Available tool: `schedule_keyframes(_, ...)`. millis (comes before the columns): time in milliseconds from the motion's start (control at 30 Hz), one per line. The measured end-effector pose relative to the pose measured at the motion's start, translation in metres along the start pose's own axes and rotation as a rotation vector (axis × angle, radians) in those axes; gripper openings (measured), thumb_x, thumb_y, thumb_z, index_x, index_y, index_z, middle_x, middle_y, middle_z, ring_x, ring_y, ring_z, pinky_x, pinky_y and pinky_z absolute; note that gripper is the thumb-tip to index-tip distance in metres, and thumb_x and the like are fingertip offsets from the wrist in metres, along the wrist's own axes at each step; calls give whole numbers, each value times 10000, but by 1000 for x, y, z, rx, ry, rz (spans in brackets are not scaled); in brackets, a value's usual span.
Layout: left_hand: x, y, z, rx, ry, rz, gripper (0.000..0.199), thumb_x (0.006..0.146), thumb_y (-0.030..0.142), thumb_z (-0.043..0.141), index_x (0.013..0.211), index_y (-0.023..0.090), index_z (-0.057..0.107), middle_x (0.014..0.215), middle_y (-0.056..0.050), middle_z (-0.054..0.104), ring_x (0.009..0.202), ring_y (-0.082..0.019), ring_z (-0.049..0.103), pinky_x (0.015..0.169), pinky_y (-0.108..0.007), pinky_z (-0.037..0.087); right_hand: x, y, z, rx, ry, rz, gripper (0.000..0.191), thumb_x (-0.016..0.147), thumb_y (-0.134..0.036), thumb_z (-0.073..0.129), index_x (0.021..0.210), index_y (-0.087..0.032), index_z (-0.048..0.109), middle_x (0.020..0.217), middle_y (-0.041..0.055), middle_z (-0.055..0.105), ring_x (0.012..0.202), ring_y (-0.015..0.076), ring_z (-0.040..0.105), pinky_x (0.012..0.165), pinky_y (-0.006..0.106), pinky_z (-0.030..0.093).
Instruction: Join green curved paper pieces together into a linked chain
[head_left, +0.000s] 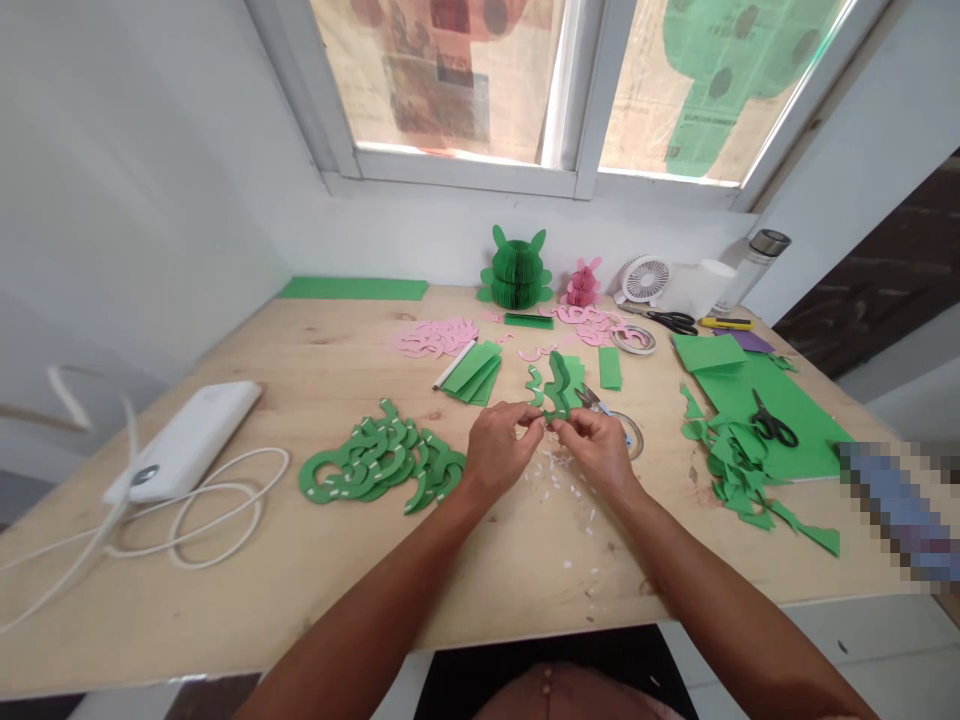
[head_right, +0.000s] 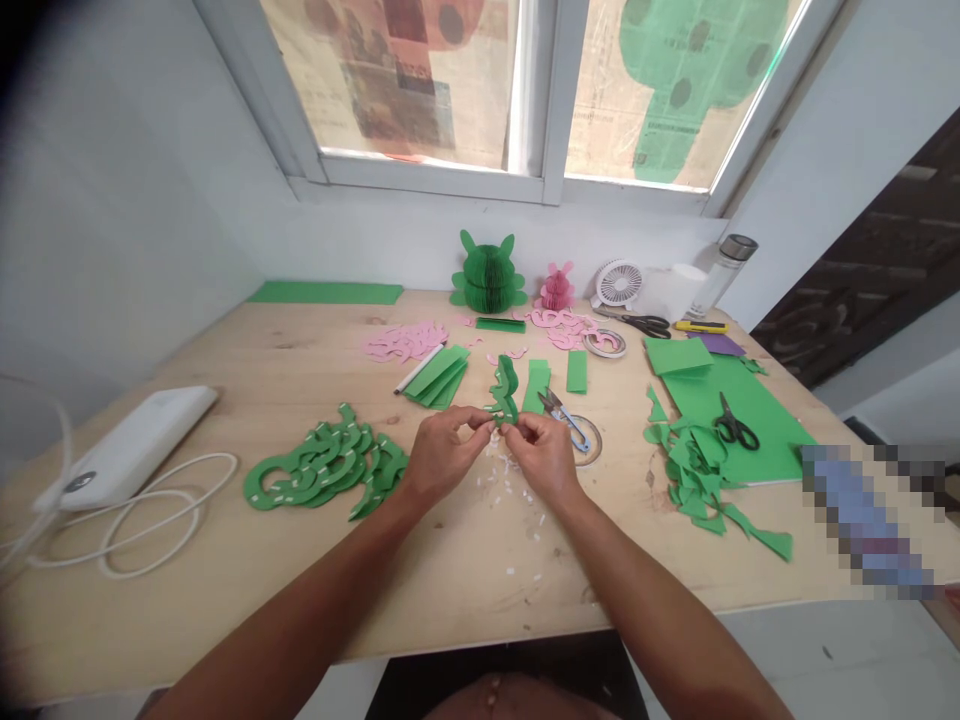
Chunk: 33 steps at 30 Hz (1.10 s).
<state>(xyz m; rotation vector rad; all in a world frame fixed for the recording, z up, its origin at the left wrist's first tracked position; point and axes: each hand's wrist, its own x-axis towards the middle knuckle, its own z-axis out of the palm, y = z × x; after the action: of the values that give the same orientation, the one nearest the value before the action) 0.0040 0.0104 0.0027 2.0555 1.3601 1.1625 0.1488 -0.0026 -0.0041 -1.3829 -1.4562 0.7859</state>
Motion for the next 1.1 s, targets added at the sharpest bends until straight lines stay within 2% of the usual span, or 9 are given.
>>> schedule_keyframes(200,1,-1,1,0,17,0,141,746,138,536,716,186,666,747,-25,708,721,-171,636,682,-281,463,0,0,0,-17,14,11,287,713,-355,555,505,-173,478,452,-62,306,451,81,291,442,222,218)
schedule_keyframes(367,0,2,1,20,68,12,56,714,157,583,709,189,629,720,-17,693,727,-175,630,711,-299,456,0,0,0,-12,31,3,281,712,-352,555,511,-173,473,471,-59,315,463,82,290,447,223,223)
schedule_keyframes(767,-1,0,3,82,33,41,94,717,146,565,653,193,617,699,-15,687,702,-178,617,708,-315,439,-2,-4,1,-78,37,-67,291,724,-310,545,487,-171,447,468,-56,306,463,83,311,448,219,232)
schedule_keyframes(1100,0,0,4,117,29,38,105,679,128,549,613,198,592,659,-8,668,678,-177,598,725,-313,427,-3,-4,3,-82,10,-44,295,722,-329,537,482,-172,469,466,-51,321,472,89,319,454,224,232)
